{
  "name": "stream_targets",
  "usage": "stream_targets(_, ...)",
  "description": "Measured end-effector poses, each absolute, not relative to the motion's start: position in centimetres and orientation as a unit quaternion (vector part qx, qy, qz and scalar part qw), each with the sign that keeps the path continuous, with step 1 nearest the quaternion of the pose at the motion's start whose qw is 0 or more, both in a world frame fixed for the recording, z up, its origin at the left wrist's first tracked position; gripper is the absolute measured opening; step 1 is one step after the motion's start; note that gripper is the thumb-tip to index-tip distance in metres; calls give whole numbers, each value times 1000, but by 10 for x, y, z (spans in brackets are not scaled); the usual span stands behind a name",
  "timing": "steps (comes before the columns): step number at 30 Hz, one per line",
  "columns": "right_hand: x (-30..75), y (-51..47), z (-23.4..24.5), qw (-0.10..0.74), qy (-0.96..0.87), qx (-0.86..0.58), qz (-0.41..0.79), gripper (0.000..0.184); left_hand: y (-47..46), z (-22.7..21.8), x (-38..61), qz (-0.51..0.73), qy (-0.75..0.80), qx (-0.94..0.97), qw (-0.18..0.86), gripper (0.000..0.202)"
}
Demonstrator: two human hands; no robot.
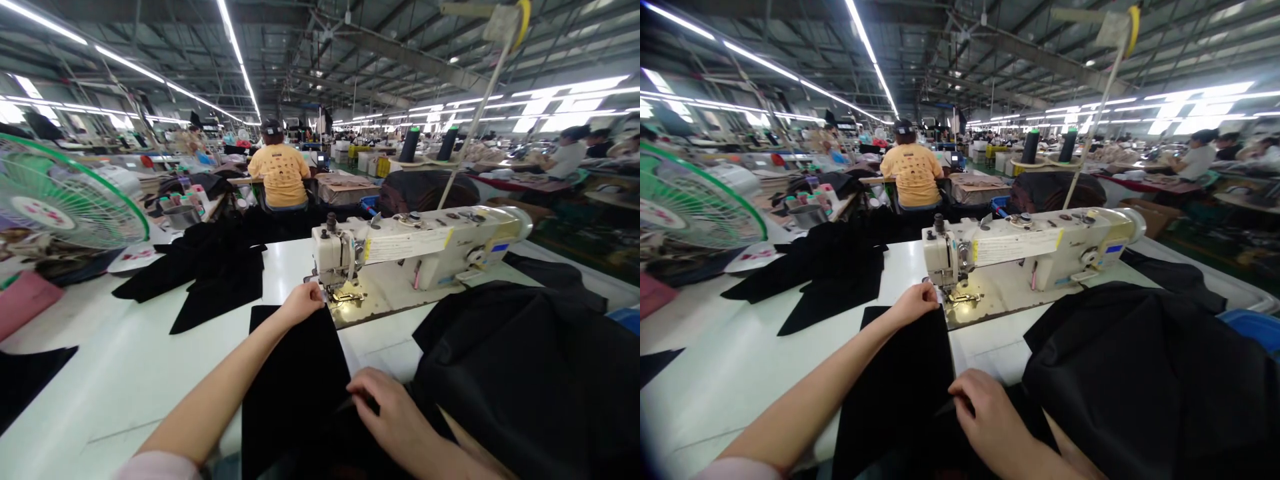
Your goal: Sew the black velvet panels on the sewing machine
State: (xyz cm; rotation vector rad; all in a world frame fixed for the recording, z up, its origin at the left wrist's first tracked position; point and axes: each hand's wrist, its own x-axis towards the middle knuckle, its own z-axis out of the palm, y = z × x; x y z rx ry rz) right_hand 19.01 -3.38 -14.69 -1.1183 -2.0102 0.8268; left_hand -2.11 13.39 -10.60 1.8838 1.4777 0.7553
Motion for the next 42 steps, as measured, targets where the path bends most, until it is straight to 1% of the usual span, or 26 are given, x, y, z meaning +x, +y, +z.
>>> stream_targets(3, 200, -34, -146, 291, -859, -383, 177, 26, 134, -116, -23, 292, 557, 711, 313, 14)
stream_targets(5, 202, -33, -144, 259, -883, -370, 125, 27, 135, -115, -24, 291, 555, 713, 316, 13)
stream_targets(8, 202, -28, -141, 246, -895, -364, 83, 26, 141, -113, -20, 292, 561, 710, 311, 14)
stream_targets(15, 199, -18, -146, 289, -883, -351, 113, 25, 156, -118, -9, 294, 586, 703, 275, 17)
stream_targets(21, 199, -16, -150, 292, -887, -339, 112, 23, 159, -122, -10, 289, 600, 709, 232, 18)
stream_targets(24, 200, -16, -148, 284, -891, -335, 115, 22, 150, -116, -8, 291, 611, 711, 188, 19)
stream_targets(27, 203, -17, -146, 276, -892, -336, 125, 23, 116, -103, -4, 310, 623, 709, 113, 29)
stream_targets(29, 204, -18, -144, 267, -893, -336, 135, 24, 78, -98, -2, 290, 594, 746, 87, 25)
stream_targets(31, 205, -18, -142, 253, -895, -338, 147, 23, 36, -101, -2, 219, 499, 833, 100, 12)
stream_targets(32, 205, -18, -141, 246, -895, -340, 153, 22, 17, -106, -4, 183, 441, 871, 113, 14)
stream_targets(34, 204, -16, -138, 240, -893, -344, 162, 20, -9, -120, -9, 138, 360, 918, 90, 26)
stream_targets(37, 199, -6, -136, 249, -890, -345, 162, 20, -13, -140, -20, 112, 318, 941, 26, 44)
stream_targets(39, 195, 4, -136, 260, -890, -344, 151, 20, 0, -146, -27, 104, 309, 945, 8, 46)
stream_targets(42, 190, 24, -137, 267, -890, -348, 127, 20, 27, -143, -34, 110, 300, 948, -6, 42)
